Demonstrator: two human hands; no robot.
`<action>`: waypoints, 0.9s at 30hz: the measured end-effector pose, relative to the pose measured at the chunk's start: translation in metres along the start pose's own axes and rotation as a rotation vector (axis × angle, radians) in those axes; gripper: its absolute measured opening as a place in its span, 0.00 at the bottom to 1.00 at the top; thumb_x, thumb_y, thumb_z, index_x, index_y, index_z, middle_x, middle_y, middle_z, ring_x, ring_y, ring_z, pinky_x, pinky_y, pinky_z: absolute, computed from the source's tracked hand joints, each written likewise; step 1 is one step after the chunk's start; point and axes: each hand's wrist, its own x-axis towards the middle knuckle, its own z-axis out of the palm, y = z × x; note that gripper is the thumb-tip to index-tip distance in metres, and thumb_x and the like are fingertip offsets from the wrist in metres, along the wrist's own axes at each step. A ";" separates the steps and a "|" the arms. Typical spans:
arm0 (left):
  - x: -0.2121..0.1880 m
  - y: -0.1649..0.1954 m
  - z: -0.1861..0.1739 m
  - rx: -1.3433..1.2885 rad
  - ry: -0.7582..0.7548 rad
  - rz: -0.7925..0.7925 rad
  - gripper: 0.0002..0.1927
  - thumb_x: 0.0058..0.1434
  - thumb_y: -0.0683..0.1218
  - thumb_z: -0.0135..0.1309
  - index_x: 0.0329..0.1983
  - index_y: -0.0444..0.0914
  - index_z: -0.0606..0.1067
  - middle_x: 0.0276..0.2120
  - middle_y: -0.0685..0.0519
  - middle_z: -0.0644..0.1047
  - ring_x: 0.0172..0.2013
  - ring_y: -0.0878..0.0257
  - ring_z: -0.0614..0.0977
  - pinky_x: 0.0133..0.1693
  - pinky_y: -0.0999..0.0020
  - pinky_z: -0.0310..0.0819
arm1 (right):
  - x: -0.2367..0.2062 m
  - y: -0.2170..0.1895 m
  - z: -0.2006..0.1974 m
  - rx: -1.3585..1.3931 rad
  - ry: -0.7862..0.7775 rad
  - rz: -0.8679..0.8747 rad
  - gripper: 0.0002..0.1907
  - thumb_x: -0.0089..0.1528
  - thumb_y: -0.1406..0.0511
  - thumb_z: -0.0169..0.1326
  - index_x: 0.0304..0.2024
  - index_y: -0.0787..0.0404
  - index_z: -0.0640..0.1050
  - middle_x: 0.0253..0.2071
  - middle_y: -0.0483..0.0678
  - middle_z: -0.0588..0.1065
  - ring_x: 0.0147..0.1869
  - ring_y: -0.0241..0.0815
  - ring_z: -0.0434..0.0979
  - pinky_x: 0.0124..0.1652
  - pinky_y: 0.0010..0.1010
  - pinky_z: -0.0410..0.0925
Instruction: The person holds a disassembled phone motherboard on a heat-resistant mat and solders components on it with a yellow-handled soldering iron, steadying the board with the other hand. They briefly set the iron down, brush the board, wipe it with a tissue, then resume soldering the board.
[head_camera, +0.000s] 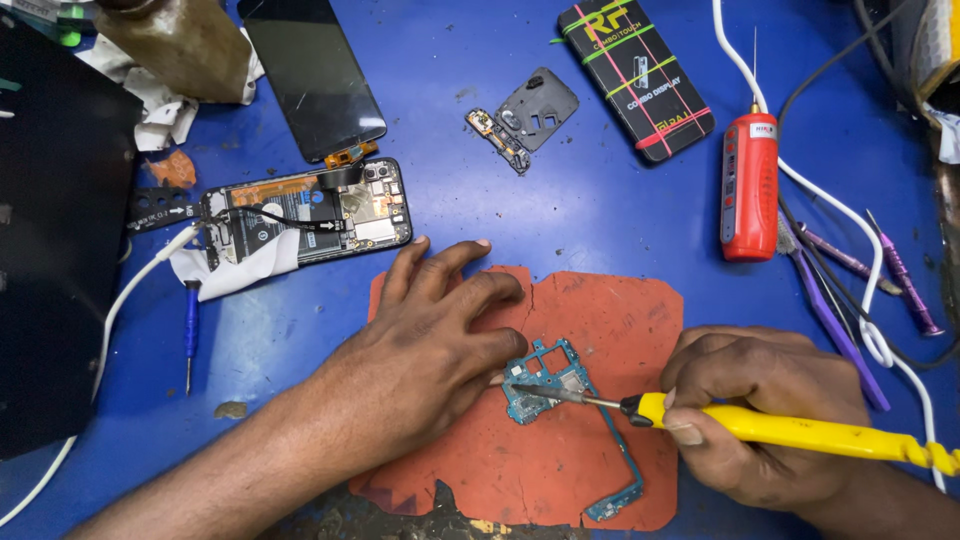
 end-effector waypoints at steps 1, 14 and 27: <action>0.000 0.000 0.000 0.001 0.004 0.000 0.12 0.50 0.43 0.61 0.39 0.44 0.81 0.57 0.46 0.71 0.67 0.39 0.62 0.64 0.29 0.47 | 0.000 0.000 0.000 -0.008 0.006 -0.004 0.07 0.62 0.68 0.59 0.34 0.62 0.72 0.25 0.45 0.76 0.30 0.39 0.80 0.31 0.27 0.75; 0.000 0.001 -0.001 0.002 0.001 0.005 0.13 0.50 0.43 0.60 0.41 0.44 0.81 0.58 0.46 0.70 0.67 0.39 0.62 0.63 0.29 0.47 | 0.000 0.000 0.002 -0.010 0.022 -0.027 0.07 0.63 0.68 0.59 0.34 0.62 0.72 0.26 0.43 0.76 0.29 0.37 0.82 0.32 0.28 0.76; 0.000 0.002 -0.002 -0.011 -0.011 -0.004 0.13 0.51 0.43 0.61 0.41 0.44 0.81 0.58 0.46 0.70 0.67 0.39 0.62 0.64 0.29 0.46 | -0.001 0.002 0.001 0.023 0.002 -0.006 0.07 0.63 0.67 0.59 0.35 0.61 0.73 0.25 0.44 0.75 0.29 0.37 0.81 0.32 0.28 0.75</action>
